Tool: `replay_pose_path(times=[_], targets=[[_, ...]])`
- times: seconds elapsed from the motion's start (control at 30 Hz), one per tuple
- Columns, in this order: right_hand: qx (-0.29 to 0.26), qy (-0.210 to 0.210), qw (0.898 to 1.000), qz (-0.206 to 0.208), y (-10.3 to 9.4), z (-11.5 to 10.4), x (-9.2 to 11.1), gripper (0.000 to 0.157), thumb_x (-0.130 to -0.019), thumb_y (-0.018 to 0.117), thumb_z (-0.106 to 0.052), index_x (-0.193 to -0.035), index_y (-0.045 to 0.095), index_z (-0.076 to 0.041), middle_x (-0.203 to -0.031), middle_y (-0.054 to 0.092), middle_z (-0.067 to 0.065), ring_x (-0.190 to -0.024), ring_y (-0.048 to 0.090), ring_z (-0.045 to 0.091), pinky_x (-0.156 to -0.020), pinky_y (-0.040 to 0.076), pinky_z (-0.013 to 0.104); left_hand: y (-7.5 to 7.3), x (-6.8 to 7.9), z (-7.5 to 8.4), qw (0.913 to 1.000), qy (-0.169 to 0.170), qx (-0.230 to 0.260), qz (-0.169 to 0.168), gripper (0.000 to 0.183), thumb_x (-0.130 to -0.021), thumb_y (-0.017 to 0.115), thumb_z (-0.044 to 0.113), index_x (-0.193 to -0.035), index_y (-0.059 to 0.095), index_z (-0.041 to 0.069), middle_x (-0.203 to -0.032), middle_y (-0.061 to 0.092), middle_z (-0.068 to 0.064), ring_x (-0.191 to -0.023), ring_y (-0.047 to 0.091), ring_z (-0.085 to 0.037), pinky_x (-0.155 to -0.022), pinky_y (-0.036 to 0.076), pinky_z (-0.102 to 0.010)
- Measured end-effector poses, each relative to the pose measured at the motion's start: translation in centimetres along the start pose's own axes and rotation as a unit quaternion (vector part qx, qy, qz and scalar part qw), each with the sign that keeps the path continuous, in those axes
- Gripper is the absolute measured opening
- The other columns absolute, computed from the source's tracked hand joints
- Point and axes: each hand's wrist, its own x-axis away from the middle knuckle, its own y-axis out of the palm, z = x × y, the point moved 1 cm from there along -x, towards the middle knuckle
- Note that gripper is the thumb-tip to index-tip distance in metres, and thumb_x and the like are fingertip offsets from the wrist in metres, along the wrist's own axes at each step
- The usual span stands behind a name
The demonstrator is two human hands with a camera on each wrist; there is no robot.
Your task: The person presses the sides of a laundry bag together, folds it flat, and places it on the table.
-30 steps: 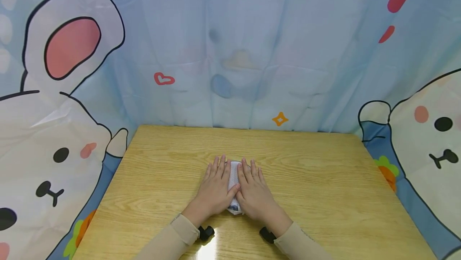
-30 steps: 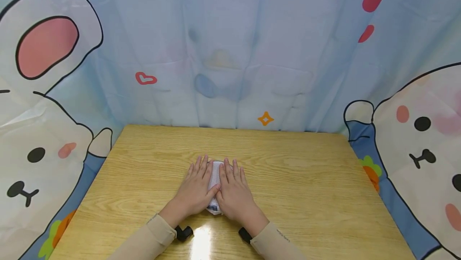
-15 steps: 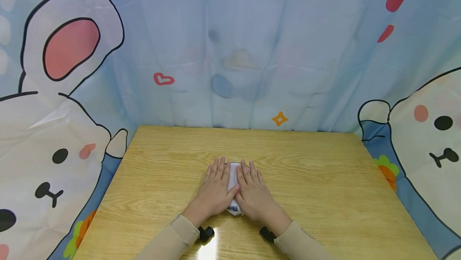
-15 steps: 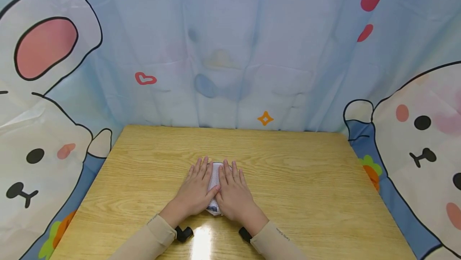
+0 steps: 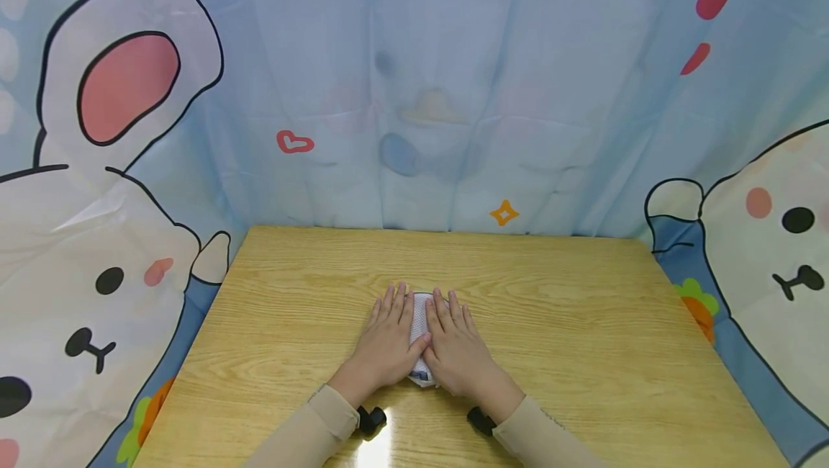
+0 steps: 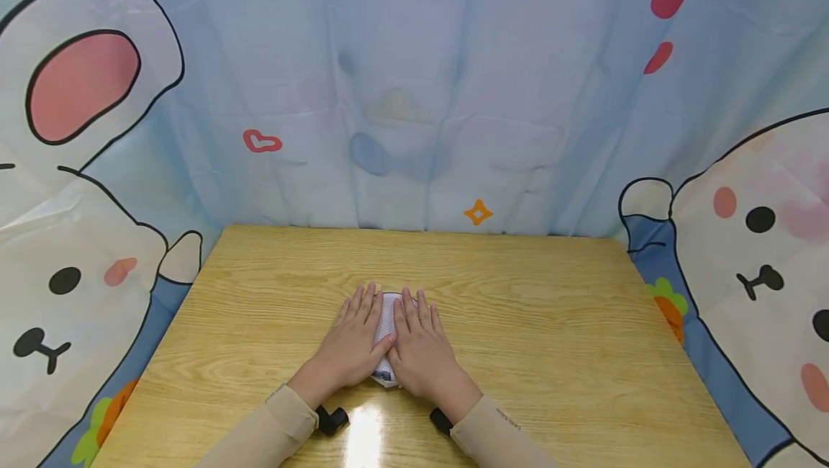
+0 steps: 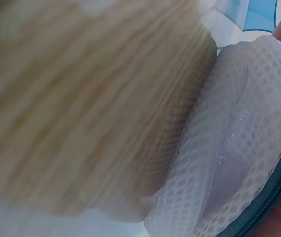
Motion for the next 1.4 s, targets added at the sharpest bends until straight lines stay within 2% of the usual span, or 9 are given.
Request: replay_pose_path(times=[0.43, 0.67, 0.83, 1.17, 1.4], targets=[[-0.015, 0.014, 1.0, -0.021, 0.23, -0.2, -0.14, 0.067, -0.111, 0.024, -0.044, -0.164, 0.011, -0.007, -0.174, 0.0, 0.014, -0.161, -0.005, 0.039, -0.13, 0.007, 0.059, 0.05, -0.01, -0.15, 1.0, 0.003, 0.0, -0.001, 0.081, -0.108, 0.025, 0.059, -0.164, 0.012, 0.003, -0.174, 0.004, -0.017, -0.162, 0.004, -0.035, -0.131, 0.014, -0.053], [-0.017, 0.009, 1.0, -0.009, 0.32, -0.22, -0.23, 0.067, -0.11, 0.029, -0.042, -0.164, 0.016, -0.004, -0.174, 0.004, 0.015, -0.161, 0.001, 0.041, -0.129, 0.011, 0.062, -0.11, 0.07, -0.14, 0.9998, -0.003, 0.017, -0.013, 0.081, -0.108, 0.025, 0.059, -0.164, 0.011, 0.003, -0.174, 0.003, -0.017, -0.162, 0.003, -0.036, -0.131, 0.013, -0.054], [-0.019, 0.011, 1.0, -0.009, 0.35, -0.3, -0.29, 0.067, -0.11, 0.03, -0.041, -0.163, 0.017, -0.004, -0.174, 0.005, 0.015, -0.161, -0.001, 0.04, -0.129, 0.011, 0.062, -0.11, 0.12, -0.2, 0.9994, -0.009, 0.025, -0.022, 0.081, -0.108, 0.024, 0.06, -0.164, 0.01, 0.004, -0.174, 0.0, -0.015, -0.162, 0.003, -0.037, -0.131, 0.012, -0.055], [-0.031, 0.022, 0.999, -0.026, 0.45, -0.18, -0.62, 0.068, -0.111, 0.028, -0.044, -0.164, 0.012, -0.005, -0.174, 0.002, 0.013, -0.161, -0.004, 0.038, -0.13, 0.009, 0.06, 0.18, -0.1, -0.5, 0.9991, -0.004, 0.025, -0.033, 0.083, -0.107, 0.02, 0.062, -0.164, 0.007, 0.004, -0.174, -0.002, -0.014, -0.162, 0.001, -0.036, -0.131, 0.012, -0.055], [-0.054, 0.018, 0.998, -0.032, 0.52, -0.07, -0.79, 0.067, -0.111, 0.03, -0.041, -0.164, 0.013, -0.003, -0.174, 0.003, 0.015, -0.161, -0.004, 0.04, -0.128, 0.009, 0.064, 0.28, -0.14, -0.69, 0.9987, -0.005, 0.025, -0.044, 0.082, -0.107, 0.017, 0.063, -0.164, 0.006, 0.005, -0.174, -0.004, -0.013, -0.162, -0.001, -0.034, -0.131, 0.011, -0.055]])
